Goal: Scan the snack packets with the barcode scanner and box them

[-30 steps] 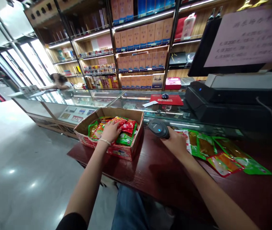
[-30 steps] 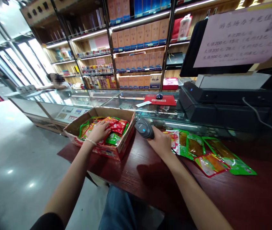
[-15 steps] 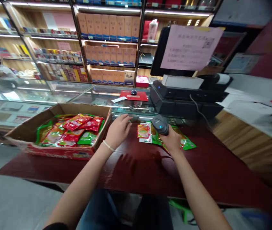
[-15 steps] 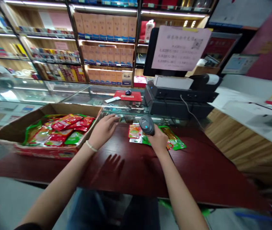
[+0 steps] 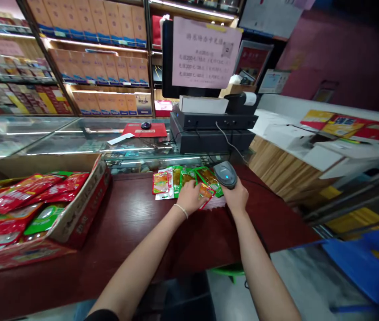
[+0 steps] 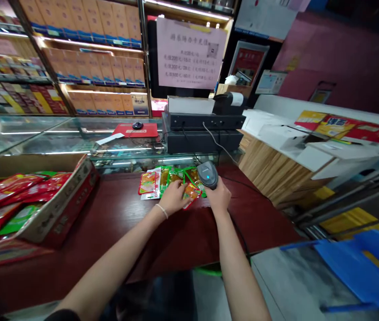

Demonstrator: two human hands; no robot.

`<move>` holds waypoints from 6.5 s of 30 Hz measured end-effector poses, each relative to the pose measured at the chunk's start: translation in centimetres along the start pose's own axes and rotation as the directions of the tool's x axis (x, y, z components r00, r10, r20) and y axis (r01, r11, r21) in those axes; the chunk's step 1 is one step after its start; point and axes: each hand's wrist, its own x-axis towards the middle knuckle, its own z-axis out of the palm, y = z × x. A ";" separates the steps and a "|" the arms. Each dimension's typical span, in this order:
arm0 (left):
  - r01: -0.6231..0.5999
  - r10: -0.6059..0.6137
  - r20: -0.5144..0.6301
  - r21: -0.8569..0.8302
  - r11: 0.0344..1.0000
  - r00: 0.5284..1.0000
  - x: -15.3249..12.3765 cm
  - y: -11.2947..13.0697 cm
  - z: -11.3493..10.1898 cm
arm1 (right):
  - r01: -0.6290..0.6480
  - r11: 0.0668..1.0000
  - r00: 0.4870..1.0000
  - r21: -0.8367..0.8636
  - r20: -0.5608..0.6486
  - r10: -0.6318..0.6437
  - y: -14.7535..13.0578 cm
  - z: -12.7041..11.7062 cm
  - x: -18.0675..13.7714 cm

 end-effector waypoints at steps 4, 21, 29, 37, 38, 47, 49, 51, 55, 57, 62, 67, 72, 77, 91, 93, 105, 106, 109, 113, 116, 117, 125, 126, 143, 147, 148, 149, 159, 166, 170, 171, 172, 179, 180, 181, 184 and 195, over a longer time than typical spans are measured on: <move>0.079 -0.110 0.152 0.196 0.977 0.982 1.2 1.8 0.8 | -0.032 0.999 0.999 -0.003 0.018 0.032 -0.3 0.1 0.0; 0.248 -0.383 -0.095 -0.618 0.746 0.919 -3.3 -9.7 -7.6 | 0.131 0.972 0.991 0.196 -0.016 -0.130 -7.7 -0.2 0.1; 0.039 -0.648 -0.126 -0.971 0.235 0.751 -8.4 -15.6 -7.8 | 0.109 0.929 0.954 0.354 0.227 -0.198 -13.9 3.5 -3.4; 0.039 -0.686 -0.152 -0.966 0.254 0.711 -8.6 -16.0 -7.3 | 0.244 0.921 0.862 0.303 0.368 -0.349 -13.6 3.6 -6.3; 0.056 -0.689 -0.151 -0.961 0.269 0.708 -8.6 -16.0 -7.2 | 0.254 0.915 0.853 0.312 0.373 -0.364 -13.6 3.6 -6.3; 0.095 -0.683 -0.168 -0.939 0.330 0.710 -8.7 -16.1 -6.8 | 0.353 0.863 0.768 0.363 0.415 -0.488 -13.5 3.3 -6.2; 0.112 -0.687 -0.162 -0.935 0.336 0.708 -8.8 -16.1 -6.8 | 0.350 0.864 0.761 0.363 0.428 -0.488 -13.4 3.4 -6.1; 0.106 -0.683 -0.157 -0.940 0.326 0.713 -8.8 -16.0 -6.8 | 0.344 0.866 0.764 0.364 0.427 -0.483 -13.5 3.4 -6.1; 0.087 -0.673 -0.168 -0.941 0.327 0.720 -8.7 -16.1 -6.9 | 0.363 0.872 0.788 0.328 0.391 -0.475 -13.5 3.5 -6.2; 0.107 -0.679 -0.175 -0.930 0.353 0.713 -8.7 -16.2 -6.9 | 0.367 0.874 0.790 0.319 0.390 -0.473 -13.5 3.5 -6.2; 0.129 -0.706 -0.297 -0.867 0.482 0.643 -8.5 -15.9 -7.1 | 0.314 0.909 0.813 0.273 0.416 -0.406 -13.6 3.4 -5.8; 0.061 -0.771 -0.247 -0.936 0.347 0.587 -7.3 -13.5 -9.9 | 0.321 0.914 0.865 0.249 0.315 -0.389 -15.1 2.4 -4.7; -0.056 -0.642 -0.341 -0.906 0.421 0.686 -7.9 -11.2 -18.5 | 0.364 0.892 0.874 0.270 0.233 -0.427 -18.4 0.9 -3.5; 0.210 -0.404 -0.586 -0.372 0.904 0.702 -13.2 -12.5 -28.2 | 0.420 0.855 0.847 0.305 0.207 -0.490 -23.1 0.3 -3.9; 0.635 -0.616 -0.220 0.475 0.609 0.756 -23.3 -23.0 -31.2 | 0.497 0.759 0.737 0.420 0.259 -0.625 -30.9 1.5 -8.3; 0.655 -0.655 -0.202 0.486 0.578 0.728 -22.9 -23.4 -31.1 | 0.495 0.772 0.743 0.398 0.267 -0.614 -30.5 1.5 -8.2; 0.409 -0.360 -0.204 0.569 0.713 0.910 -16.8 -18.4 -29.7 | 0.394 0.890 0.838 0.228 0.308 -0.450 -22.4 0.1 -4.6; 0.354 -0.297 -0.193 0.548 0.758 0.935 -15.4 -17.0 -29.0 | 0.380 0.902 0.851 0.207 0.305 -0.428 -21.2 -0.1 -4.2; 0.212 -0.151 -0.166 0.452 0.867 0.974 -11.1 -12.8 -25.6 | 0.333 0.933 0.886 0.137 0.293 -0.359 -17.2 -0.7 -2.9; 0.043 -0.011 -0.156 0.207 0.977 0.988 -6.0 -8.1 -18.1 | 0.276 0.959 0.925 0.070 0.252 -0.285 -10.7 -1.9 -1.4; -0.040 0.037 -0.136 -0.019 0.999 0.990 -2.6 -5.3 -11.5 | 0.211 0.977 0.953 0.036 0.216 -0.214 -5.5 -2.8 -0.7; -0.066 0.056 -0.115 -0.089 0.994 0.992 -1.5 -4.3 -9.2 | 0.190 0.981 0.962 0.028 0.196 -0.192 -3.8 -3.1 -0.5; -0.138 0.163 0.128 -0.187 0.973 0.978 5.9 3.6 4.1 | 0.062 0.998 0.998 -0.027 0.013 -0.062 5.2 -3.3 -0.4; -0.121 0.138 0.187 -0.099 0.988 0.973 6.4 4.2 4.9 | 0.060 0.998 0.998 -0.029 -0.010 -0.060 5.5 -3.1 -0.5; -0.126 0.026 0.392 0.230 0.965 0.919 4.6 6.9 2.4 | 0.116 0.988 0.988 -0.098 -0.090 -0.125 6.1 -2.6 -1.2; -0.113 0.039 0.406 0.158 0.981 0.913 1.1 5.0 0.2 | 0.099 0.992 0.989 -0.075 -0.098 -0.106 5.4 -3.0 -1.4; -0.079 0.014 0.371 0.160 0.984 0.929 0.1 4.5 -0.2 | 0.091 0.993 0.990 -0.069 -0.099 -0.097 5.2 -3.1 -1.4; -0.041 -0.017 0.321 0.174 0.984 0.947 -0.8 4.0 -0.5 | 0.082 0.995 0.991 -0.065 -0.099 -0.088 5.0 -3.2 -1.5; 0.011 -0.079 0.348 0.192 0.981 0.934 -4.8 2.4 -3.3 | 0.146 0.989 0.986 -0.018 -0.082 -0.147 1.1 -2.7 -2.0; 0.162 -0.223 -0.003 -0.680 0.715 0.975 -6.6 -6.9 -7.0 | 0.205 0.977 0.976 0.064 -0.093 -0.199 -4.0 -1.2 -0.9; 0.189 -0.487 0.012 -0.929 0.317 0.873 -7.5 -11.4 -8.1 | 0.258 0.960 0.965 0.106 -0.068 -0.252 -7.9 1.7 -0.6; 0.180 -0.525 0.033 -0.956 0.231 0.851 -7.8 -12.2 -8.1 | 0.286 0.951 0.958 0.115 -0.052 -0.282 -8.9 2.4 -0.8; 0.168 -0.549 0.054 -0.973 0.159 0.834 -8.0 -12.8 -8.1 | 0.321 0.939 0.947 0.123 -0.028 -0.320 -9.8 3.1 -1.1; 0.122 -0.574 -0.003 -0.976 0.178 0.819 -8.6 -15.0 -7.2 | 0.459 0.870 0.844 0.180 0.218 -0.490 -12.1 5.1 -4.9; 0.127 -0.562 -0.017 -0.968 0.216 0.827 -8.6 -15.1 -7.0 | 0.463 0.867 0.837 0.182 0.233 -0.496 -12.0 5.1 -5.3; 0.136 -0.552 -0.023 -0.960 0.246 0.834 -8.6 -15.2 -6.8 | 0.461 0.869 0.837 0.182 0.237 -0.493 -11.9 5.0 -5.5; 0.156 -0.531 -0.018 -0.947 0.280 0.847 -8.6 -15.2 -6.5 | 0.437 0.877 0.840 0.199 0.258 -0.477 -11.7 4.5 -5.5; 0.166 -0.534 0.010 -0.955 0.246 0.845 -8.5 -14.8 -7.0 | 0.438 0.868 0.831 0.233 0.263 -0.490 -11.4 3.7 -5.1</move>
